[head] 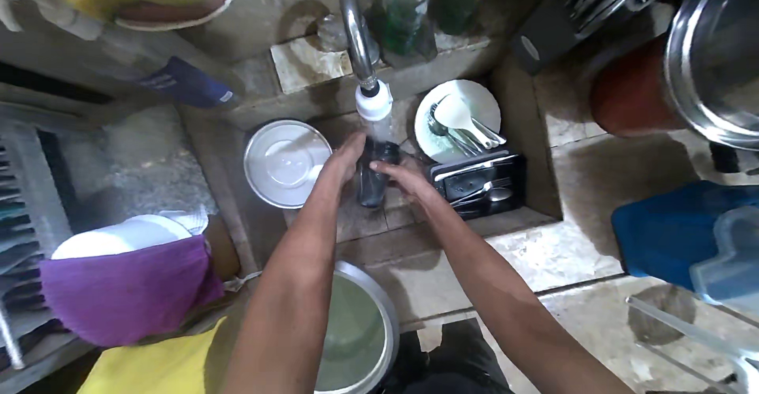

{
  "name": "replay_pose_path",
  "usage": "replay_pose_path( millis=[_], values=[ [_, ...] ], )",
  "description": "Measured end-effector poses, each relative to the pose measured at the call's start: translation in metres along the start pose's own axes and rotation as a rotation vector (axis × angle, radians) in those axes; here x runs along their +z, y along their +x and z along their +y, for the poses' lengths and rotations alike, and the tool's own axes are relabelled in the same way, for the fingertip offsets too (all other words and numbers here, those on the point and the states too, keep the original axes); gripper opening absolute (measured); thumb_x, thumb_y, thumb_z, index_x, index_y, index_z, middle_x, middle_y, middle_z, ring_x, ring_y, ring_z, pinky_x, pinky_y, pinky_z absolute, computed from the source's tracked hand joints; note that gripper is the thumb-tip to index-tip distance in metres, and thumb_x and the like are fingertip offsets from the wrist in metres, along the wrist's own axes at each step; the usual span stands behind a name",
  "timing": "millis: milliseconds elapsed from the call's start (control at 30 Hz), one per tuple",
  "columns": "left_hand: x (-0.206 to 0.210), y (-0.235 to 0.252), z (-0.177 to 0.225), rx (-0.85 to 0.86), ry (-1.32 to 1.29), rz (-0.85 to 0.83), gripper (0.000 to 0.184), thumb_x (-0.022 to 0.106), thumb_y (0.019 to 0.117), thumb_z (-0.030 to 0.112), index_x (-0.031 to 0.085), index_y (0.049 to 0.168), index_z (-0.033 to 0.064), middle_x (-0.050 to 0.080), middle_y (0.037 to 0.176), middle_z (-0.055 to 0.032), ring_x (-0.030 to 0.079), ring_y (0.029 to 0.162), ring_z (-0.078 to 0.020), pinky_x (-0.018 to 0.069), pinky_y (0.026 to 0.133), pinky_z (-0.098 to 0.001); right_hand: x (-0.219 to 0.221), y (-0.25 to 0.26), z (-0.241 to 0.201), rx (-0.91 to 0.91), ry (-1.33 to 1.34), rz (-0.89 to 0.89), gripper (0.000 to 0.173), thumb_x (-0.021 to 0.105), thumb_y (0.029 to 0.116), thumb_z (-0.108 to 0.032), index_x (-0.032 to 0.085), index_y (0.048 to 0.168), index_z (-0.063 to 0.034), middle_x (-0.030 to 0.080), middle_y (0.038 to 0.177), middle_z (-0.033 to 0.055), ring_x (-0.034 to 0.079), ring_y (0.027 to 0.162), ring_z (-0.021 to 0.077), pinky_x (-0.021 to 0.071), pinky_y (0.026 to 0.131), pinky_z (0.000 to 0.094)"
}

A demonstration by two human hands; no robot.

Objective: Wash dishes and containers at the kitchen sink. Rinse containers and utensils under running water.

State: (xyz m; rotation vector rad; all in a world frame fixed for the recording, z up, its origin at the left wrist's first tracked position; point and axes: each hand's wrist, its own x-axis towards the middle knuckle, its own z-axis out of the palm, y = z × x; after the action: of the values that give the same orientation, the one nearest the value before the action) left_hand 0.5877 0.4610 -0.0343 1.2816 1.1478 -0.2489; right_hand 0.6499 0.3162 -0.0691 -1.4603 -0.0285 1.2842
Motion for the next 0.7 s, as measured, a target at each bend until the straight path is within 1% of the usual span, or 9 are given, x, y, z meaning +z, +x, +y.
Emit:
replay_pose_path(
  millis=[133,200,267,367,433,500,567,633,700],
  values=[
    [-0.022,-0.006,0.023,0.045,-0.077,0.038,0.04,0.054,0.104,0.036,0.058,0.134,0.0099,0.063,0.125,-0.013,0.062,0.109,-0.0248,0.0542,0.09,-0.047,0.007,-0.002,-0.015,-0.289,-0.367,0.178,0.097,0.095,0.0658,-0.033,0.047,0.147,-0.0094,0.066,0.129,0.0149,0.064,0.12,0.0248,0.0543,0.103,0.0494],
    [-0.035,-0.006,0.044,0.116,-0.13,0.128,0.036,0.052,0.1058,0.034,0.061,0.132,0.0109,0.067,0.119,-0.0092,0.066,0.101,-0.0208,0.0566,0.085,-0.0423,0.011,-0.003,-0.025,-0.446,-0.498,0.261,0.103,0.095,0.0642,-0.038,0.044,0.15,-0.0118,0.066,0.131,0.0133,0.065,0.119,0.0259,0.055,0.101,0.052],
    [-0.046,-0.009,0.068,0.164,-0.195,0.209,0.039,0.043,0.1098,0.033,0.056,0.138,0.0094,0.07,0.117,-0.0104,0.071,0.097,-0.0228,0.0605,0.083,-0.0422,0.01,0.003,-0.023,-0.505,-0.567,0.297,0.105,0.095,0.0641,-0.039,0.043,0.151,-0.0115,0.066,0.13,0.0149,0.067,0.116,0.0297,0.0558,0.097,0.0552],
    [-0.054,-0.007,0.102,0.215,-0.255,0.324,0.038,0.044,0.1102,0.037,0.054,0.134,0.0097,0.073,0.095,-0.0088,0.073,0.076,-0.0211,0.0627,0.069,-0.038,0.006,-0.002,-0.027,-0.521,-0.562,0.297,0.102,0.094,0.0648,-0.041,0.045,0.15,-0.0129,0.068,0.128,0.0132,0.068,0.114,0.027,0.0572,0.095,0.053],
    [-0.064,-0.002,0.115,0.236,-0.209,0.356,0.043,0.046,0.1093,0.042,0.055,0.136,0.0095,0.071,0.097,-0.0107,0.072,0.076,-0.0225,0.0629,0.067,-0.0378,0.008,-0.004,-0.026,-0.557,-0.526,0.29,0.104,0.094,0.0646,-0.039,0.043,0.151,-0.013,0.067,0.13,0.012,0.067,0.116,0.0244,0.0575,0.097,0.0504],
    [-0.063,-0.001,0.125,0.234,-0.127,0.359,0.046,0.046,0.1083,0.047,0.054,0.137,0.0122,0.069,0.102,-0.0107,0.07,0.076,-0.0208,0.0605,0.065,-0.0354,0.003,0.001,-0.017,-0.483,-0.552,0.288,0.104,0.094,0.064,-0.038,0.043,0.151,-0.0138,0.068,0.126,0.0137,0.068,0.113,0.0275,0.0575,0.094,0.0536],
    [-0.069,0.002,0.137,0.241,-0.056,0.361,0.05,0.047,0.107,0.051,0.053,0.141,0.0144,0.067,0.109,-0.0113,0.069,0.083,-0.0214,0.0595,0.068,-0.0368,0.003,0.003,-0.019,-0.5,-0.555,0.269,0.103,0.095,0.0641,-0.038,0.044,0.15,-0.0127,0.069,0.125,0.0138,0.069,0.112,0.0271,0.0576,0.094,0.0531],
    [-0.076,0.009,0.139,0.226,0.022,0.382,0.053,0.049,0.1048,0.054,0.056,0.138,0.0128,0.068,0.11,-0.01,0.069,0.085,-0.0198,0.0598,0.071,-0.0371,0.007,0.0,-0.018,-0.575,-0.491,0.246,0.105,0.095,0.0643,-0.035,0.043,0.152,-0.01,0.065,0.134,0.0129,0.065,0.12,0.0237,0.0565,0.1,0.0484],
    [-0.069,0.01,0.145,0.218,0.062,0.386,0.05,0.053,0.1032,0.052,0.056,0.136,0.0145,0.066,0.105,-0.0075,0.065,0.077,-0.0152,0.0569,0.066,-0.0317,0.002,0.006,-0.014,-0.551,-0.471,0.226,0.108,0.095,0.0642,-0.031,0.04,0.154,-0.0095,0.062,0.137,0.0149,0.063,0.123,0.0256,0.0551,0.102,0.0496]
  ],
)
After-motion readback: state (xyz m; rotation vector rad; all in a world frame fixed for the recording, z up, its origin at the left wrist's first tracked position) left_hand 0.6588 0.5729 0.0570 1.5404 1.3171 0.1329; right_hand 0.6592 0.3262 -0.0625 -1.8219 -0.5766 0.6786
